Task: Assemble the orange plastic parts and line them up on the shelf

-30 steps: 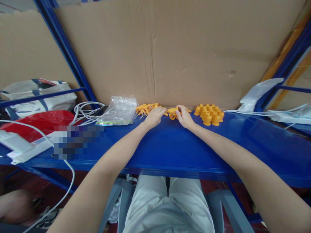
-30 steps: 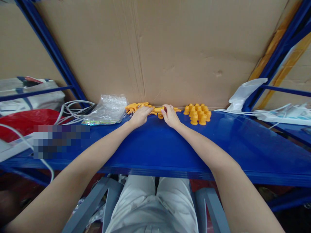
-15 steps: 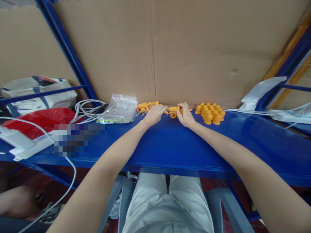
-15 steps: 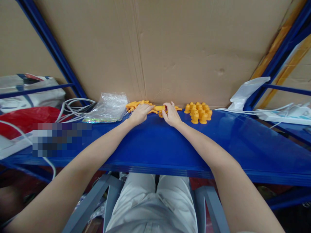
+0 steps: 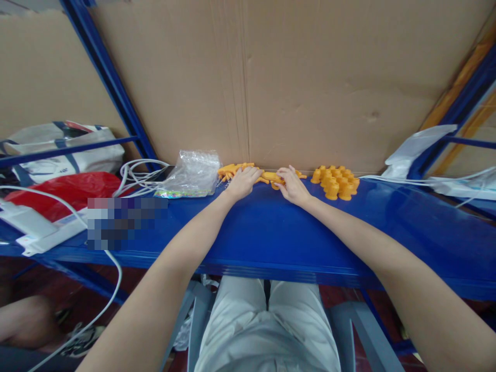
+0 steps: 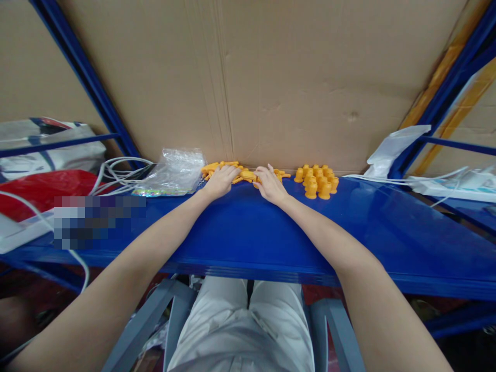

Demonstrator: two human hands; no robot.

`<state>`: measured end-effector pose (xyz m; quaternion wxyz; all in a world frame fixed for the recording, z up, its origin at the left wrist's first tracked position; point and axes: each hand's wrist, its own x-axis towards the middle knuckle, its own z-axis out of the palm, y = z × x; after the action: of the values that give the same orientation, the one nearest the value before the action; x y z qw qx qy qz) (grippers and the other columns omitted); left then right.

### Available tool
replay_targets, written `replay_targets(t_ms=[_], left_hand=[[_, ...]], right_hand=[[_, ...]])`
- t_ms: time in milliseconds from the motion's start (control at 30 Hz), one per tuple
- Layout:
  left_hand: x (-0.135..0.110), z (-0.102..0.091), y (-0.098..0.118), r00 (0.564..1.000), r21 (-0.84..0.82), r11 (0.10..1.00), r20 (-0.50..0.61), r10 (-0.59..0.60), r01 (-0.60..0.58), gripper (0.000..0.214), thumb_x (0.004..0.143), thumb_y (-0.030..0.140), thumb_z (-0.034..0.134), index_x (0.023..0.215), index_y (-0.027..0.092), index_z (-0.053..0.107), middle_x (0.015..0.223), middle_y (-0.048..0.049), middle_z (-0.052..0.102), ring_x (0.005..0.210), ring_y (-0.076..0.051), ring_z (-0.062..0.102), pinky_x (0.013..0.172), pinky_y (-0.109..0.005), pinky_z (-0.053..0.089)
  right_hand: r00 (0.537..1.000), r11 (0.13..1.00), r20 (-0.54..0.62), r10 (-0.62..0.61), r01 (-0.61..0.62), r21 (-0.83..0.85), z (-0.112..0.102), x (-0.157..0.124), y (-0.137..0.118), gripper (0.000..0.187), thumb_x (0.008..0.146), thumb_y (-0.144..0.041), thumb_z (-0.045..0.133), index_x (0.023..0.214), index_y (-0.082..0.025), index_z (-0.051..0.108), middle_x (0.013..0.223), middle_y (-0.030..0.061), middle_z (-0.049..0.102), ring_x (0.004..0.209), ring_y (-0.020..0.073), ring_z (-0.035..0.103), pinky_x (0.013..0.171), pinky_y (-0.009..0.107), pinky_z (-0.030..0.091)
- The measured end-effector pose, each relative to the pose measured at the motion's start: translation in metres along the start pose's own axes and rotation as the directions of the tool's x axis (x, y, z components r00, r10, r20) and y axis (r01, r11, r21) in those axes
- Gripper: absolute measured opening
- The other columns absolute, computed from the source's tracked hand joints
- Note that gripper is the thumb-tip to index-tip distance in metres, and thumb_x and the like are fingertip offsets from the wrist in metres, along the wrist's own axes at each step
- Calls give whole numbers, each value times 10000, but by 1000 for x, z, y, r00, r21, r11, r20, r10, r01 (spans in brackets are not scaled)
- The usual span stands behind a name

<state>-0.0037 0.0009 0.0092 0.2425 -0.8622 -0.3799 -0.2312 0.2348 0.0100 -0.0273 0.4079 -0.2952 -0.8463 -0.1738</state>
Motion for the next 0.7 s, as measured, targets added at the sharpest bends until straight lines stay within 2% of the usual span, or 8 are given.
replay_targets(t_ms=[267, 433, 600, 700], left_hand=[[-2, -7, 3, 999, -8, 1000, -26, 25, -26, 345, 996, 237, 357, 1163, 141, 643, 1121, -167, 685, 1131, -323, 605, 948, -484, 470], [-1, -6, 5, 999, -1, 1000, -23, 23, -23, 329, 1015, 246, 345, 1141, 147, 632, 1092, -160, 681, 1136, -322, 607, 949, -483, 468], [0, -6, 6, 999, 16, 999, -18, 30, -29, 347, 1028, 247, 324, 1141, 143, 634, 1075, -164, 682, 1111, -322, 623, 940, -487, 479], [0, -6, 6, 999, 26, 999, -14, 29, -28, 344, 1022, 238, 332, 1135, 141, 642, 1072, -168, 687, 1100, -325, 632, 925, -487, 488]], right_hand=[[998, 995, 46, -51, 55, -78, -5, 1, -5, 257, 1018, -296, 435, 1193, -177, 582, 1251, 195, 657, 1204, 293, 624, 1160, 649, 341], [999, 997, 43, -4, 7, -72, -8, 1, -9, 378, 1029, -383, 401, 1290, -157, 556, 1286, 213, 654, 1253, 323, 600, 1176, 670, 311], [996, 998, 68, 63, -62, -23, -4, 1, -7, 465, 1045, -372, 311, 1387, -136, 519, 1325, 223, 641, 1289, 326, 584, 1169, 660, 350], [997, 999, 70, 45, -46, 24, -2, 0, -4, 473, 1049, -360, 298, 1401, -125, 507, 1349, 237, 620, 1316, 321, 562, 1130, 613, 431]])
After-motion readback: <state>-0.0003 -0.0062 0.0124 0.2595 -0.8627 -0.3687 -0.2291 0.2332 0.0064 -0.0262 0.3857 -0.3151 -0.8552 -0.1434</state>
